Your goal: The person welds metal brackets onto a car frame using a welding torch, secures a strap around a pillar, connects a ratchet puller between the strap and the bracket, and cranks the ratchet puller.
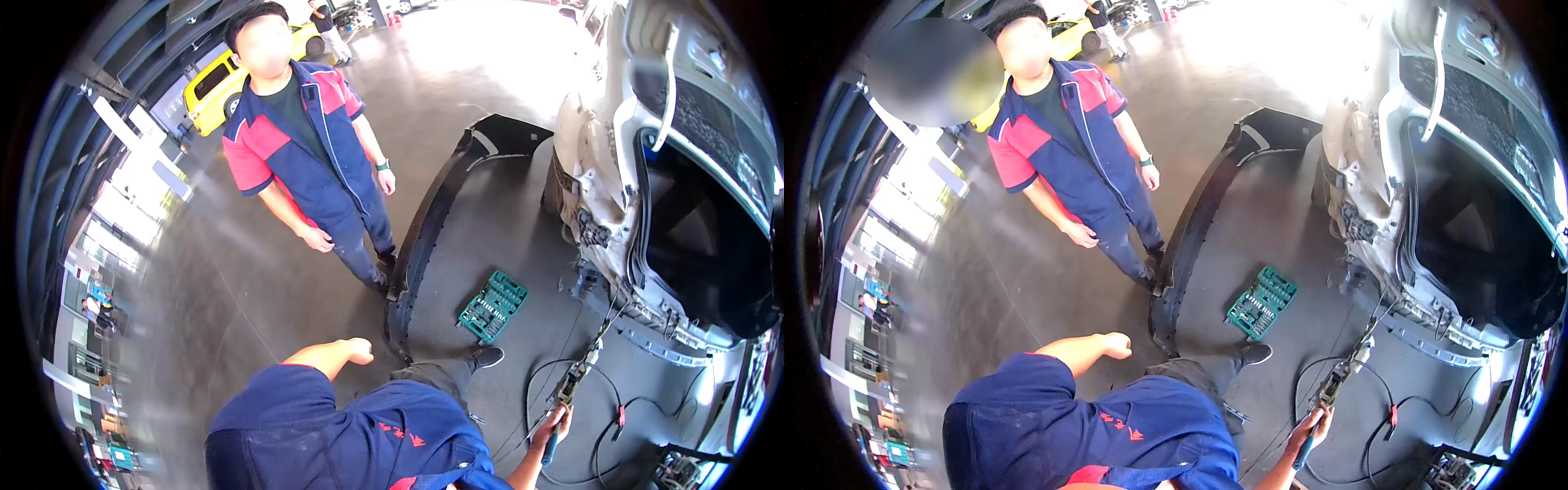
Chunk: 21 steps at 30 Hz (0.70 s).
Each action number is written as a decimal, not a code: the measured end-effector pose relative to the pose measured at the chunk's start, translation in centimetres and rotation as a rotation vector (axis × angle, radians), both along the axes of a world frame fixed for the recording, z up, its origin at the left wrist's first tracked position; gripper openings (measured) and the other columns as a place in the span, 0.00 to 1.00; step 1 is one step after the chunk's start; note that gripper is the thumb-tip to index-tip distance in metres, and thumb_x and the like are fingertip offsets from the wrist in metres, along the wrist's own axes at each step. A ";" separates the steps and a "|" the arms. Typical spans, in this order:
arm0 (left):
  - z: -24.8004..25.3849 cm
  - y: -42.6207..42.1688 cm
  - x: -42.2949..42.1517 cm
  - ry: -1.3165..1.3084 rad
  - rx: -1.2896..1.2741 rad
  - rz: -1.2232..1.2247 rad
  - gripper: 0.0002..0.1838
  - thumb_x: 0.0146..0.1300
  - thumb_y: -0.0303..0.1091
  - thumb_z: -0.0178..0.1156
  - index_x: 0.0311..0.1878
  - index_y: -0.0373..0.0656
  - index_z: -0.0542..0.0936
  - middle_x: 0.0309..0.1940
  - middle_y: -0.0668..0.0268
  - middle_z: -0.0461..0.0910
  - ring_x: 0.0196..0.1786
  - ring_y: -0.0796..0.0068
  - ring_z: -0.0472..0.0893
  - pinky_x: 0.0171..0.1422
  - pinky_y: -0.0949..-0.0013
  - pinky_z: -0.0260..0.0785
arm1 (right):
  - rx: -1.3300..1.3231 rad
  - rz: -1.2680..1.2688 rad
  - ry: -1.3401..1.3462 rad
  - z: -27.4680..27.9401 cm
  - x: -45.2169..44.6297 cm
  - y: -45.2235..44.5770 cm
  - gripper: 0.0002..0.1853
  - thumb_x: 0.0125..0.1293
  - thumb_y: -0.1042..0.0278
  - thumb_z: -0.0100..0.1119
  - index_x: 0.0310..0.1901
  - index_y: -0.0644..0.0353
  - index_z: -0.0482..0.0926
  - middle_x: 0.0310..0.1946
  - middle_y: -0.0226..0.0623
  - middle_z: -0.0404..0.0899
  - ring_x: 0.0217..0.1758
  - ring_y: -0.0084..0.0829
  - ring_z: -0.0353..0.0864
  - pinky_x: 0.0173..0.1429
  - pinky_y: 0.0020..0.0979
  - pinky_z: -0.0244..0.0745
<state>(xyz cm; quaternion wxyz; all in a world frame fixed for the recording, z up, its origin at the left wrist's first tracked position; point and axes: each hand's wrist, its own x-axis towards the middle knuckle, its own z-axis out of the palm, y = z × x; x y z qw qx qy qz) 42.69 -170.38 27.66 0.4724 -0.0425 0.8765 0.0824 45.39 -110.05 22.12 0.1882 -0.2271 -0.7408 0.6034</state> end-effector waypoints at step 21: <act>1.9 4.3 -9.0 0.197 0.219 0.176 0.20 0.64 0.41 0.57 0.51 0.39 0.86 0.50 0.48 0.87 0.56 0.51 0.86 0.62 0.54 0.77 | 0.102 -0.048 -0.428 2.3 -21.9 3.7 0.23 0.72 0.52 0.60 0.25 0.65 0.78 0.19 0.33 0.74 0.25 0.29 0.73 0.34 0.34 0.68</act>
